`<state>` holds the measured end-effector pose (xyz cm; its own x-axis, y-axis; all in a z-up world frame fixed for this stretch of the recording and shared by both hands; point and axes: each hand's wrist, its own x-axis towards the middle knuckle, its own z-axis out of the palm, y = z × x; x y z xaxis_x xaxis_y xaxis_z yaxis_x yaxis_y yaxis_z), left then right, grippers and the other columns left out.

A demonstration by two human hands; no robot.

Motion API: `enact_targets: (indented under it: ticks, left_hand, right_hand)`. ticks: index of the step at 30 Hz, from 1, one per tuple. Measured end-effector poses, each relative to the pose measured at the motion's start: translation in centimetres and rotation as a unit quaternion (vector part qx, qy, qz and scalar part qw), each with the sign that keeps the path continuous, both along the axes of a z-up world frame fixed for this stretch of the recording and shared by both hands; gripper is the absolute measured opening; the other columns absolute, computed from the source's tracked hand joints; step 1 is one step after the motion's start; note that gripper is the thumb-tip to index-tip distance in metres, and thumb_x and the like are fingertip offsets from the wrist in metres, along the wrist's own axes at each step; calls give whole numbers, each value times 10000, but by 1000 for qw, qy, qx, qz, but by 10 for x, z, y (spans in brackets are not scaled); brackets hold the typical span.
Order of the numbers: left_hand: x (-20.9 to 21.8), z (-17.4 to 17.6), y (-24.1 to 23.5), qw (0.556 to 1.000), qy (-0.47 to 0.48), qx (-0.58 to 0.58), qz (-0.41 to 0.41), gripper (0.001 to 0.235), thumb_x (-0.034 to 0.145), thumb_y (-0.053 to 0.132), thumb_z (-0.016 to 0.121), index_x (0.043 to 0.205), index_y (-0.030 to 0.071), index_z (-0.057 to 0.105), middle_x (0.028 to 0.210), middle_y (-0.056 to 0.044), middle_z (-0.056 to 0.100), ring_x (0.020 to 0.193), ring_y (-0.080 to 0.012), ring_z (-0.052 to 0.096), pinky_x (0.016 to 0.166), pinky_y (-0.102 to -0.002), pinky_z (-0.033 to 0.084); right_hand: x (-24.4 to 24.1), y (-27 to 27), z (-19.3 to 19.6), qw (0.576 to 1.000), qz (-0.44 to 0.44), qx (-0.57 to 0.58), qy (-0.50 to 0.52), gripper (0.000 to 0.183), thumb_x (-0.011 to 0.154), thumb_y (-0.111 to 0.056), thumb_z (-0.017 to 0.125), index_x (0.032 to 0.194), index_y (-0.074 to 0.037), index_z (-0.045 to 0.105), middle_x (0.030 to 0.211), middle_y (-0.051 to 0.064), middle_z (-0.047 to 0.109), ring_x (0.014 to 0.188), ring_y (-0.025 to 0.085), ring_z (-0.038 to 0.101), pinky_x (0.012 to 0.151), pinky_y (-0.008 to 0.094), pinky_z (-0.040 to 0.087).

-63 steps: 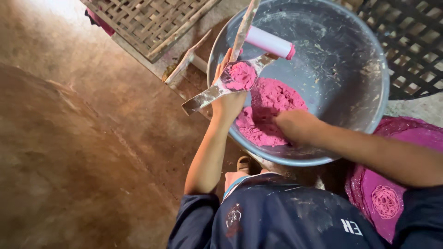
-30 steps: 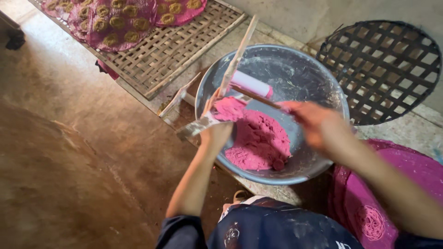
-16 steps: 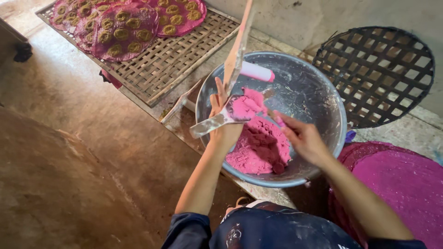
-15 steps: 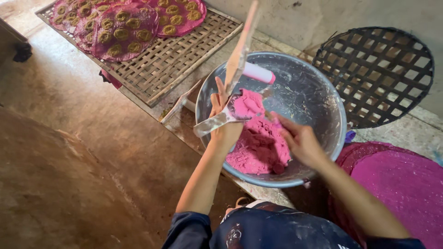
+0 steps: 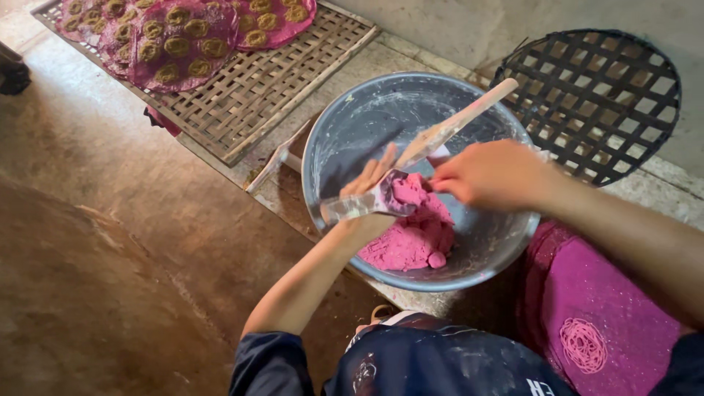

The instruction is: The person repeatedly scoops pink dough from a metal bowl and loads it into a handheld extruder. They then squeeze the extruder to form spiral patterns onto a large pink mat, repeating the cycle throughout the clip.

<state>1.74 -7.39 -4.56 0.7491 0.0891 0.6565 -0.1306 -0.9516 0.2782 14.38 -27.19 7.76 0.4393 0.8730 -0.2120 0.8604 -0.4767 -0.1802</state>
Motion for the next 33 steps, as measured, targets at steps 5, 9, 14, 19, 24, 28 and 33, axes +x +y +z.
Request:
enact_targets:
  ticks: [5, 9, 14, 19, 24, 28, 33]
  left_hand:
    - [-8, -13, -1, 940, 93, -304, -125, 446, 959, 112, 666, 1391, 25, 603, 1156, -112, 747, 1000, -184, 717, 852, -320, 579]
    - [-23, -7, 20, 921, 161, -344, -83, 402, 859, 88, 702, 1256, 21, 685, 1000, -80, 766, 864, -150, 710, 788, -300, 583]
    - [-24, 12, 28, 938, 150, -311, -37, 494, 828, 145, 787, 1283, 22, 639, 1005, -77, 746, 876, -145, 702, 792, -302, 578]
    - [-19, 7, 13, 925, 110, -325, -160, 562, 864, 120, 786, 1381, 45, 580, 1186, -85, 721, 1055, -162, 693, 909, -321, 564]
    - [-16, -8, 2, 920, 130, -334, -157, 592, 835, 67, 690, 1416, 111, 585, 1150, -73, 744, 1012, -174, 695, 892, -313, 566]
    - [-25, -3, 15, 914, 272, -300, 15, 246, 1057, 254, 621, 1239, 153, 750, 1108, -32, 793, 997, -164, 767, 845, -310, 601]
    - [-31, 19, 32, 984, 151, -48, 75, 531, 928, 307, 675, 1442, 214, 582, 1326, -71, 663, 1119, -323, 670, 929, -420, 551]
  right_hand:
    - [-43, 13, -24, 928, 230, 57, -288, 148, 885, -205, 597, 983, -131, 680, 869, 53, 692, 799, 229, 730, 635, 371, 570]
    - [-40, -13, 12, 943, 178, 134, -247, 243, 807, -129, 624, 1035, -174, 693, 839, 27, 657, 695, 244, 705, 529, 398, 547]
    - [-29, -33, 56, 982, 68, 39, -170, 257, 905, -274, 611, 1149, -296, 688, 875, -44, 668, 705, 230, 712, 534, 408, 551]
    - [-21, -13, 32, 968, 118, 85, -203, 281, 753, -147, 650, 1011, -235, 718, 850, 6, 679, 699, 266, 716, 487, 435, 539]
    - [-54, 26, -16, 919, 210, 125, -308, 94, 839, -190, 628, 880, -119, 674, 800, 79, 687, 645, 242, 720, 535, 377, 557]
    - [-52, 6, 2, 947, 173, 143, -231, 214, 785, -237, 644, 984, -195, 713, 842, 87, 695, 594, 272, 714, 470, 415, 559]
    - [-38, -25, 27, 938, 117, 42, -322, 93, 893, -184, 593, 940, -167, 671, 773, 50, 671, 628, 217, 722, 483, 356, 564]
